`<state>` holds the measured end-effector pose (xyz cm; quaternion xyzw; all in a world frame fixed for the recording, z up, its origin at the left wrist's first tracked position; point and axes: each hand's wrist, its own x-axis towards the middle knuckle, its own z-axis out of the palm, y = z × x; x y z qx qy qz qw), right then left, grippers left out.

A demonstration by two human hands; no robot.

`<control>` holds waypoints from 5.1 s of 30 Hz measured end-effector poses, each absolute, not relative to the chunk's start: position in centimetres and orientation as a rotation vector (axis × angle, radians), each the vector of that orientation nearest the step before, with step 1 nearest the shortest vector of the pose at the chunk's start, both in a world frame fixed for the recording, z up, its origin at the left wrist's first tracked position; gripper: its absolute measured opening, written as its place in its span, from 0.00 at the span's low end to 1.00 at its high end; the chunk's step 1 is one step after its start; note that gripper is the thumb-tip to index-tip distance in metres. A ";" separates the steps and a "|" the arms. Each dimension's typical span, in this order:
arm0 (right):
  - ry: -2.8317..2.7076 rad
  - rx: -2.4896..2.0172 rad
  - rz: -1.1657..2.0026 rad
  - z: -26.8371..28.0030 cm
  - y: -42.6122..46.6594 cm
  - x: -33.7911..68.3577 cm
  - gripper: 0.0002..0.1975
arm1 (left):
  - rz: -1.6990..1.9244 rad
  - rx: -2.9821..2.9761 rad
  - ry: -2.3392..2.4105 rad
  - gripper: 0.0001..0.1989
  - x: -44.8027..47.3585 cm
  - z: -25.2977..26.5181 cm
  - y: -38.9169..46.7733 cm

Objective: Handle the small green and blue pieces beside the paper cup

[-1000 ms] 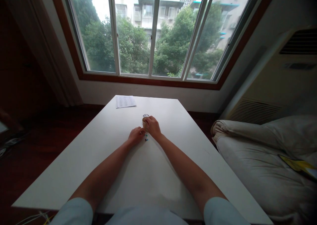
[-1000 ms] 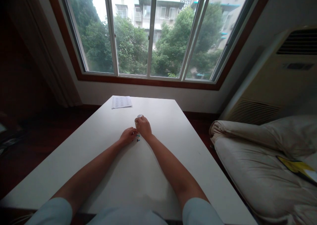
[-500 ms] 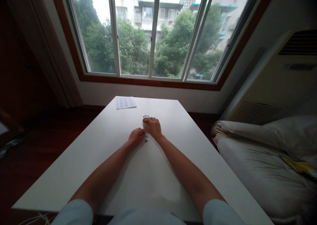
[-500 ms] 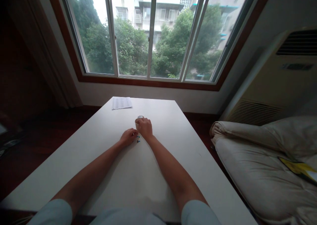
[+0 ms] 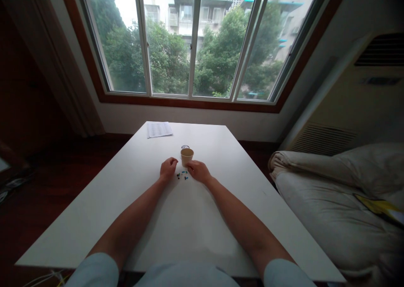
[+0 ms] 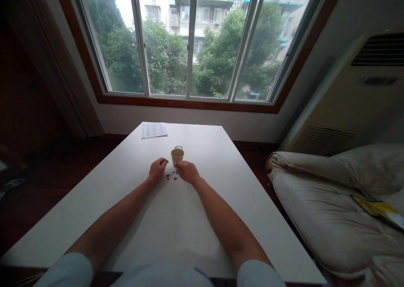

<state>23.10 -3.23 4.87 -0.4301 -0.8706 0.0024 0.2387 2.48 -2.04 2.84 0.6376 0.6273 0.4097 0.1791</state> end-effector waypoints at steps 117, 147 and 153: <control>-2.443 -1.213 0.111 3.5 -1.7 24.8 0.11 | 0.788 2.108 1.686 0.12 2.3 2.9 -2.0; -2.267 -1.314 -0.049 4.2 -2.1 23.4 0.10 | 0.729 2.113 1.495 0.14 1.1 3.4 -1.4; -2.027 -1.088 -0.141 5.7 -2.8 23.1 0.10 | 0.478 2.136 1.438 0.15 -0.1 5.2 -1.5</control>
